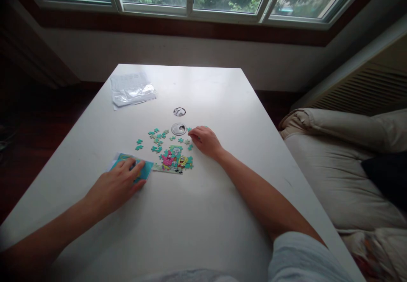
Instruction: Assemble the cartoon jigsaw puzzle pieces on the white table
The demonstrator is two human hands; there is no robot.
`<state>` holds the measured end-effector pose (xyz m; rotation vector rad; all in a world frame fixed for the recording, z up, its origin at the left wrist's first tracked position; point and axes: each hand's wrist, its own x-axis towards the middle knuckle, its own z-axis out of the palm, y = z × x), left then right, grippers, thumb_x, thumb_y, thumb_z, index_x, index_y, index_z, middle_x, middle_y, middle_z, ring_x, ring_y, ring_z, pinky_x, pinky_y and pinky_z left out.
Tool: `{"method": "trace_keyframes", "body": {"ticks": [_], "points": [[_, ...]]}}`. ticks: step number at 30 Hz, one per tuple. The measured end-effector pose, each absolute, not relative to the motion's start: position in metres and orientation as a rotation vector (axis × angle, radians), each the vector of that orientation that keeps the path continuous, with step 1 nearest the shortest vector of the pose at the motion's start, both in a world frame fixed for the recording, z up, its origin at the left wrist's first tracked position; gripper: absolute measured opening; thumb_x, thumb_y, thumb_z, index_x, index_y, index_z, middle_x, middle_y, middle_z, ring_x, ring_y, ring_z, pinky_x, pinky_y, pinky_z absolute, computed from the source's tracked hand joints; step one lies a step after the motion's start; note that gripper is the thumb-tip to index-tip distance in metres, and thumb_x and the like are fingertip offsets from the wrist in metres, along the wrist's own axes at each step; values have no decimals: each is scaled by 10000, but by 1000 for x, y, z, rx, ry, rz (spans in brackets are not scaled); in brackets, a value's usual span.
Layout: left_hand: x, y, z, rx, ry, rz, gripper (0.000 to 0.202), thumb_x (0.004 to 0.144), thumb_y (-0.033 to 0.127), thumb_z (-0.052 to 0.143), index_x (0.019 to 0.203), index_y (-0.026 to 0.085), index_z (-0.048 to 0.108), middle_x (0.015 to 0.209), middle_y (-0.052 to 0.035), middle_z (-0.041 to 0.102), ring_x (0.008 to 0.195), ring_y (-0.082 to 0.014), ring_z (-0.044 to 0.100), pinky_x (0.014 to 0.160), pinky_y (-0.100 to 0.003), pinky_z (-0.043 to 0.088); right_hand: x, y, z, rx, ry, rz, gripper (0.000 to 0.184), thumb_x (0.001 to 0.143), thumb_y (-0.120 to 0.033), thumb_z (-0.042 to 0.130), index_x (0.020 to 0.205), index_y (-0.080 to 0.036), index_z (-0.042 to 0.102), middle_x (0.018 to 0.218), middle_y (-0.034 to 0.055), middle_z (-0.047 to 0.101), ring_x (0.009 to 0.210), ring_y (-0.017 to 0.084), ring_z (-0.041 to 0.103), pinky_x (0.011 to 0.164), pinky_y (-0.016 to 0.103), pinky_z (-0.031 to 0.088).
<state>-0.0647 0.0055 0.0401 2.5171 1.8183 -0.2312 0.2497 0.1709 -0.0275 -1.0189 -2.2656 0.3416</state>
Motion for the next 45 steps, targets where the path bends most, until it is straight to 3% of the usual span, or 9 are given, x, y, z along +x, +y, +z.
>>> {"method": "trace_keyframes", "body": {"ticks": [4, 8, 14, 25, 35, 39, 45], "points": [[-71, 16, 36, 2535, 1938, -200, 389, 981, 402, 570, 1313, 201, 561, 1212, -155, 613, 1072, -317, 607, 652, -353, 540, 247, 170, -27, -1014, -2263, 349, 199, 951, -157, 528, 985, -239, 706, 924, 49, 731, 857, 212, 625, 821, 360, 460], [-71, 33, 27, 2690, 1839, -16, 362, 984, 360, 558, 1296, 179, 588, 1287, -165, 605, 1161, -323, 577, 925, -457, 529, 244, 168, -26, -1008, -2270, 357, 184, 961, -175, 530, 971, -234, 705, 904, 50, 726, 842, 210, 611, 800, 349, 451], [-61, 43, 14, 2804, 1526, 218, 402, 1008, 307, 500, 1387, 188, 559, 1498, -120, 513, 1403, -323, 424, 1186, -526, 338, 242, 168, -27, -994, -2282, 362, 187, 966, -180, 527, 974, -239, 704, 899, 46, 717, 845, 205, 598, 811, 344, 447], [-58, 35, 13, 2739, 1493, 254, 359, 1013, 332, 489, 1321, 198, 617, 1448, -98, 574, 1366, -312, 473, 1193, -525, 327, 242, 168, -27, -1004, -2290, 376, 184, 967, -200, 525, 973, -244, 704, 890, 49, 713, 842, 207, 601, 826, 353, 450], [-73, 41, 11, 2601, 1775, 272, 322, 1016, 350, 470, 1247, 190, 629, 1362, -122, 620, 1229, -297, 588, 1069, -480, 464, 242, 167, -26, -997, -2291, 378, 179, 965, -193, 528, 971, -239, 701, 895, 49, 713, 846, 205, 603, 823, 350, 447], [-75, 44, 9, 2616, 1784, 301, 336, 1003, 339, 493, 1277, 188, 617, 1399, -126, 593, 1270, -311, 553, 1105, -508, 434, 242, 167, -26, -995, -2288, 379, 183, 962, -189, 529, 970, -243, 703, 899, 51, 718, 851, 209, 608, 819, 353, 451], [-69, 42, 4, 2729, 1416, 292, 390, 1010, 334, 493, 1368, 205, 577, 1499, -95, 526, 1422, -295, 422, 1208, -515, 335, 242, 167, -24, -998, -2274, 368, 192, 955, -181, 528, 972, -244, 708, 898, 46, 729, 845, 210, 618, 824, 365, 468]]}}
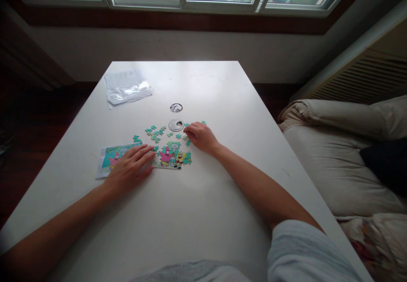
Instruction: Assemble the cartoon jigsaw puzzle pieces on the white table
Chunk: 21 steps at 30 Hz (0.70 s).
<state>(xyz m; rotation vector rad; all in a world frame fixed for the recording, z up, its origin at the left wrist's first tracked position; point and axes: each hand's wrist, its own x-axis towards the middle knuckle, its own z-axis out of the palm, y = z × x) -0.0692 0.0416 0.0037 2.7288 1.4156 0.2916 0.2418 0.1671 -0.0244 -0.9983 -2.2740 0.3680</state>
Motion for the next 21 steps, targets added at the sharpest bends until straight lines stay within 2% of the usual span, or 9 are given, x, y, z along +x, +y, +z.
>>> {"method": "trace_keyframes", "body": {"ticks": [5, 13, 21], "points": [[-69, 42, 2, 2745, 1356, 257, 430, 1028, 378, 479, 1415, 204, 550, 1530, -79, 503, 1445, -302, 395, 1228, -526, 303, 247, 168, -18, -1013, -2164, 383, 201, 962, -188, 516, 978, -244, 708, 902, 45, 735, 830, 207, 631, 804, 363, 489], [-71, 41, 2, 2701, 1445, 316, 413, 1003, 359, 527, 1375, 195, 598, 1473, -129, 546, 1406, -313, 441, 1188, -542, 376, 252, 170, -20, -1046, -2112, 390, 178, 958, -220, 540, 980, -236, 717, 874, 47, 725, 790, 200, 631, 758, 347, 501], [-67, 37, 6, 2748, 1245, 314, 430, 1021, 312, 483, 1434, 205, 536, 1544, -81, 490, 1449, -284, 400, 1234, -513, 326, 252, 170, -22, -1062, -2097, 416, 175, 954, -225, 545, 984, -240, 718, 877, 46, 726, 777, 195, 628, 735, 337, 503]]}}
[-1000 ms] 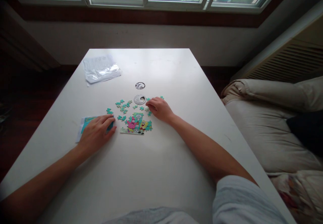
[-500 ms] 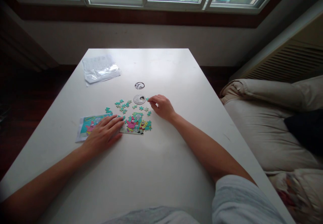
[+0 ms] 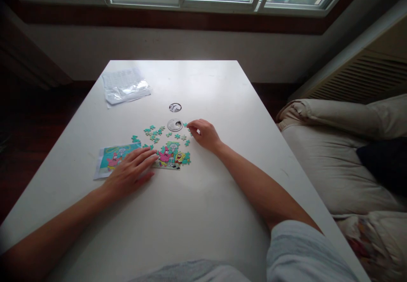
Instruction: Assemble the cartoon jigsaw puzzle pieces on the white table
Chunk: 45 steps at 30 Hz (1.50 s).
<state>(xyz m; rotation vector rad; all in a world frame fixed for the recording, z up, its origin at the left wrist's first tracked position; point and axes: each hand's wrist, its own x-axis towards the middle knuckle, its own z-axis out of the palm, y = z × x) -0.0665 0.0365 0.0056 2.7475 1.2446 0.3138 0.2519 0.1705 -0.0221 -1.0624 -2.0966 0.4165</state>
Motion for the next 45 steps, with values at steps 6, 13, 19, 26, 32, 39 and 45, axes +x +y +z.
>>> {"method": "trace_keyframes", "body": {"ticks": [6, 13, 19, 26, 32, 39, 45], "points": [[-63, 32, 8, 2780, 1037, 299, 450, 1023, 305, 480, 1466, 227, 499, 1546, -84, 489, 1460, -273, 401, 1237, -511, 316, 253, 171, -23, -1073, -2086, 408, 177, 949, -219, 545, 986, -236, 718, 885, 45, 725, 789, 199, 633, 742, 341, 502], [-59, 27, 12, 2780, 902, 241, 397, 1029, 288, 463, 1411, 211, 540, 1527, -104, 508, 1397, -261, 472, 1184, -477, 387, 261, 176, -23, -1183, -1930, 348, 156, 911, -190, 567, 956, -232, 711, 910, 40, 725, 803, 202, 635, 742, 340, 506], [-58, 25, 13, 2791, 909, 240, 332, 1023, 264, 474, 1330, 216, 590, 1464, -102, 564, 1330, -277, 518, 1100, -466, 460, 262, 179, -26, -1217, -1894, 359, 146, 888, -184, 585, 938, -226, 716, 881, 31, 727, 782, 190, 631, 728, 322, 503], [-58, 26, 9, 2823, 886, 298, 320, 1011, 240, 499, 1318, 211, 583, 1447, -105, 574, 1300, -283, 535, 1071, -479, 481, 260, 178, -26, -1201, -1897, 392, 166, 868, -170, 584, 936, -226, 725, 863, 17, 729, 775, 176, 630, 726, 303, 498], [-58, 26, 9, 2815, 889, 288, 333, 1006, 236, 505, 1331, 220, 577, 1444, -106, 573, 1306, -286, 531, 1074, -484, 479, 260, 178, -27, -1191, -1905, 425, 190, 866, -157, 575, 950, -230, 729, 864, 14, 727, 770, 172, 635, 710, 297, 495], [-57, 25, 10, 2816, 898, 282, 323, 1006, 237, 506, 1319, 216, 584, 1442, -106, 574, 1309, -285, 527, 1078, -482, 477, 259, 177, -27, -1177, -1915, 427, 188, 856, -150, 581, 943, -226, 730, 859, 16, 724, 771, 173, 638, 703, 294, 494], [-57, 25, 12, 2812, 892, 309, 312, 1000, 218, 513, 1299, 236, 600, 1416, -98, 595, 1281, -282, 552, 1043, -472, 497, 260, 178, -27, -1184, -1912, 407, 191, 857, -146, 580, 946, -226, 728, 863, 15, 724, 771, 172, 636, 711, 298, 496]]}}
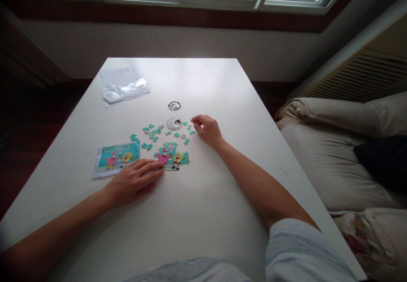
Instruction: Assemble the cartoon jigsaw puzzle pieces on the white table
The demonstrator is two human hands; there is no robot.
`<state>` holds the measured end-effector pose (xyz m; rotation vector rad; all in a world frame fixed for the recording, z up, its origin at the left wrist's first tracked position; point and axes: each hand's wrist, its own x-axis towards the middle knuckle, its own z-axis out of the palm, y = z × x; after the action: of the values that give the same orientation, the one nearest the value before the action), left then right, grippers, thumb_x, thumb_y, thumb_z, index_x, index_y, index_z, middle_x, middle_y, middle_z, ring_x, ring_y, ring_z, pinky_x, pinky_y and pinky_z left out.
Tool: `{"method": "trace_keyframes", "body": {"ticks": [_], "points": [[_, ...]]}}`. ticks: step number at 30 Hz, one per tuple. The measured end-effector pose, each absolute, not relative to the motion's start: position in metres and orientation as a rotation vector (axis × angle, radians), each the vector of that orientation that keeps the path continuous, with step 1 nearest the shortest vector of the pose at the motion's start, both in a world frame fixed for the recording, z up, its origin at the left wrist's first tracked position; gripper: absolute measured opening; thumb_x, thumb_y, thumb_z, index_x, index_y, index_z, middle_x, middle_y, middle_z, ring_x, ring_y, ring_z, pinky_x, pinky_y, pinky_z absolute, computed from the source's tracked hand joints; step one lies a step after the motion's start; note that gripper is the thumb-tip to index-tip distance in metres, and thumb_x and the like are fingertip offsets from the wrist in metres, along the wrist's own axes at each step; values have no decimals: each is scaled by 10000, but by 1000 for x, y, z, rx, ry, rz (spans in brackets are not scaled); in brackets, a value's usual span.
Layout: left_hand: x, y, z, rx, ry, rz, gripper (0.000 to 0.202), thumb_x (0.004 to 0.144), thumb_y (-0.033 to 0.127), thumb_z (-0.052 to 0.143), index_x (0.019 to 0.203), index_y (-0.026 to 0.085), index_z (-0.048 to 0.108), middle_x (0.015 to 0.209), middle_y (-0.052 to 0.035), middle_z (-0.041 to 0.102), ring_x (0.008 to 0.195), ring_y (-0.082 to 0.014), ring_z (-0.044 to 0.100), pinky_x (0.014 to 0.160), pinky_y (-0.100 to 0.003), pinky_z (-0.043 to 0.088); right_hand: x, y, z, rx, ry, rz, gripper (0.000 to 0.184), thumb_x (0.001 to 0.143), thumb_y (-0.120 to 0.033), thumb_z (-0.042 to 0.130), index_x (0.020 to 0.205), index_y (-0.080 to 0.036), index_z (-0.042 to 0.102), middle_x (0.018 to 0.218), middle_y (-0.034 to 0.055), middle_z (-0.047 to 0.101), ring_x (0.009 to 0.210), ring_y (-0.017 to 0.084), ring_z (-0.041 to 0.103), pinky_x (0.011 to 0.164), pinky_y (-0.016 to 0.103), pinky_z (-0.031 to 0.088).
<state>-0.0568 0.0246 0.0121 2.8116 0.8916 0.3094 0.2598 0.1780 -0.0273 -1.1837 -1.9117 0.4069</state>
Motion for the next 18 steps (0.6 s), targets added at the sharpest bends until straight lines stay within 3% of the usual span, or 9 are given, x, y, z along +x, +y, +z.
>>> {"method": "trace_keyframes", "body": {"ticks": [9, 18], "points": [[-59, 25, 11, 2800, 894, 365, 294, 991, 207, 522, 1269, 234, 612, 1354, -90, 633, 1192, -259, 598, 1002, -437, 514, 260, 178, -27, -1183, -1913, 405, 179, 858, -155, 587, 938, -229, 728, 856, 10, 721, 766, 171, 635, 717, 302, 495], [-68, 33, 4, 2707, 1424, 507, 241, 999, 271, 524, 1205, 237, 644, 1284, -77, 661, 1184, -268, 608, 1013, -460, 499, 259, 177, -25, -1186, -1920, 406, 177, 861, -164, 583, 937, -224, 731, 834, 11, 712, 765, 170, 629, 712, 295, 490]]}}
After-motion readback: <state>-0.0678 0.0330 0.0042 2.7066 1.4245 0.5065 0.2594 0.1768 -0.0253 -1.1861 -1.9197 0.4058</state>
